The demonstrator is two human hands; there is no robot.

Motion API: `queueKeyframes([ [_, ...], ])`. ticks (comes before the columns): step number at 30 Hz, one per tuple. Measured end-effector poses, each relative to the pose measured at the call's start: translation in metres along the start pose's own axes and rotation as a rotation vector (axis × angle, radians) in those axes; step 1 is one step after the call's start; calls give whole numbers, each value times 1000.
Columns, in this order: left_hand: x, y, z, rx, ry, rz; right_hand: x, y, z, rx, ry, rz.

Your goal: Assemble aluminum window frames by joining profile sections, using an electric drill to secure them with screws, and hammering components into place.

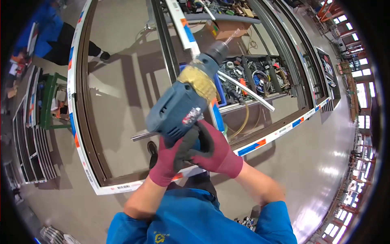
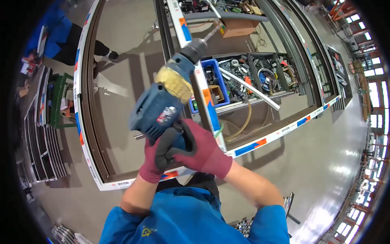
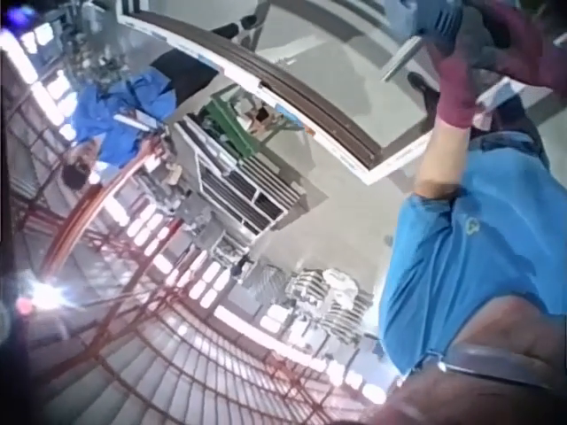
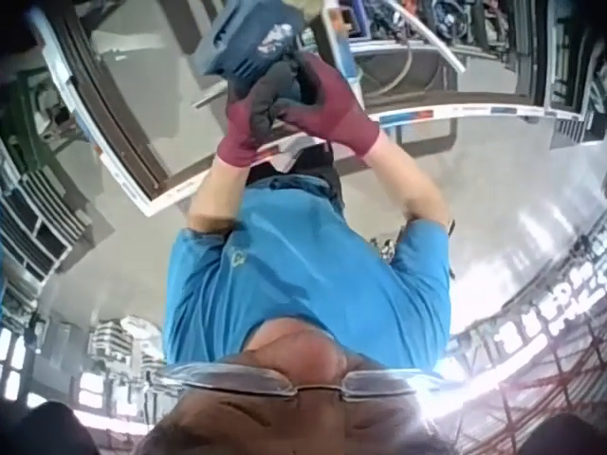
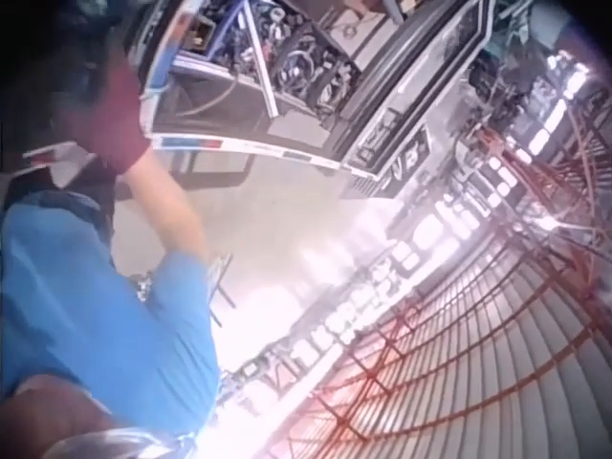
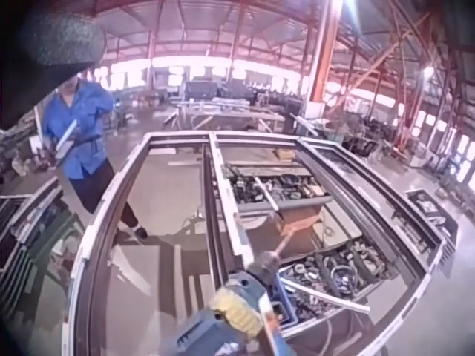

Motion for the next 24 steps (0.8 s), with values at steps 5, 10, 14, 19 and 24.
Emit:
queueKeyframes([
  [5,-84,-23,91,41,-58,-144,-12,84,-108,18,178,110],
  [10,-68,-39,147,84,-608,103,14,137,-232,262,255,238],
  [14,-58,-43,91,434,-805,185,30,121,-289,242,377,340],
  [19,-43,-88,62,708,-1035,156,119,110,-327,134,631,431],
  [24,-41,-168,36,936,-1126,27,135,36,-287,-164,893,501],
])
Point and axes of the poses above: each hand's wrist, its own y-axis away from the middle knuckle, its own z-axis out of the palm, x = y × z, the point moved 10 cm from there along -y, towards the middle knuckle, and after that the axes turned 15 degrees about -z, right-handed, at the moved point
